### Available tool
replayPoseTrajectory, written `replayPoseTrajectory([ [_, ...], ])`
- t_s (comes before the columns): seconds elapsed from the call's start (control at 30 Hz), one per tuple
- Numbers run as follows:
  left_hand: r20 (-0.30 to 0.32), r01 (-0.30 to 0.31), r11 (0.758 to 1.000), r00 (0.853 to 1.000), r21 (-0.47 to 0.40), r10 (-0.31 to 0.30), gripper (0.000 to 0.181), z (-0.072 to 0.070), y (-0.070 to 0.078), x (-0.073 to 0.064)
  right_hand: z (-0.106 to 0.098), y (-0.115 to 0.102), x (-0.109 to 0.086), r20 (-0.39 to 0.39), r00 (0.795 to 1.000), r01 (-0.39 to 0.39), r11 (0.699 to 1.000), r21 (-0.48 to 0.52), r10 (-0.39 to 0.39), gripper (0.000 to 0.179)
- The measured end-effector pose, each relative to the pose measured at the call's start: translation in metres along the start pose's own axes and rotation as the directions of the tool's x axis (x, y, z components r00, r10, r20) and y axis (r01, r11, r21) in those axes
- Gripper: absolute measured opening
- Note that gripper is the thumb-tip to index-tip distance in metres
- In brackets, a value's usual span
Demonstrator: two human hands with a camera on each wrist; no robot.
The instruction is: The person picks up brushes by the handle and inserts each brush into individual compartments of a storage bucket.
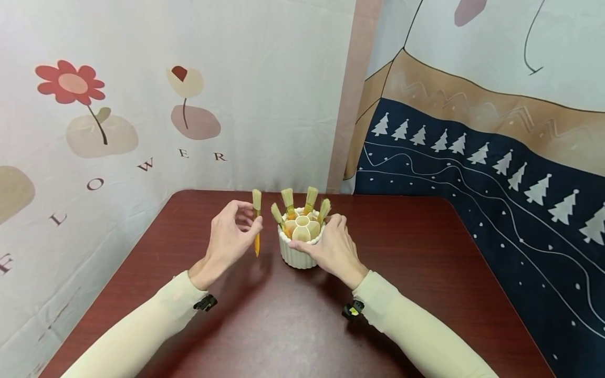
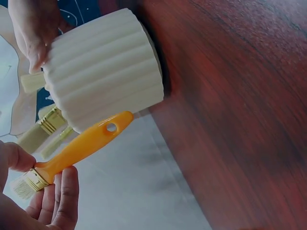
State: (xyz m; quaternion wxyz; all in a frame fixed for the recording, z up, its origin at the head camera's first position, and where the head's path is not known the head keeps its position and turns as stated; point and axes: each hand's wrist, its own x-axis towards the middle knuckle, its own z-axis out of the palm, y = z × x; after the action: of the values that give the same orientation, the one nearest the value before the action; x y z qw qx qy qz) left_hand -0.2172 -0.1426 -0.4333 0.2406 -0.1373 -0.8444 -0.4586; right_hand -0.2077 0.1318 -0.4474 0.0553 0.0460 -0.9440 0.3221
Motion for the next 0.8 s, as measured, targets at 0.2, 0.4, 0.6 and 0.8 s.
replayPoseTrajectory([
  [0.2, 0.001, 0.012, 0.999, 1.0, -0.033, -0.012, 0.032, -0.002, 0.005, -0.002, -0.008, 0.001, 0.002, 0.045, 0.999, 0.02, 0.999, 0.027, -0.021, 0.12],
  [0.4, -0.007, 0.026, 0.998, 1.0, -0.061, -0.026, 0.031, -0.002, 0.009, -0.004, -0.026, 0.013, 0.015, 0.158, 0.98, 0.101, 0.987, 0.129, -0.121, 0.118],
  [0.6, -0.02, 0.034, 0.997, 0.999, -0.073, -0.036, 0.032, -0.002, 0.013, -0.006, -0.042, 0.036, 0.034, 0.346, 0.92, 0.091, 0.958, 0.271, -0.185, 0.116],
  [0.8, -0.03, 0.041, 0.993, 0.999, -0.11, -0.045, 0.033, -0.001, 0.02, -0.008, -0.046, 0.054, 0.052, 0.402, 0.869, 0.143, 0.924, 0.354, -0.289, 0.108],
])
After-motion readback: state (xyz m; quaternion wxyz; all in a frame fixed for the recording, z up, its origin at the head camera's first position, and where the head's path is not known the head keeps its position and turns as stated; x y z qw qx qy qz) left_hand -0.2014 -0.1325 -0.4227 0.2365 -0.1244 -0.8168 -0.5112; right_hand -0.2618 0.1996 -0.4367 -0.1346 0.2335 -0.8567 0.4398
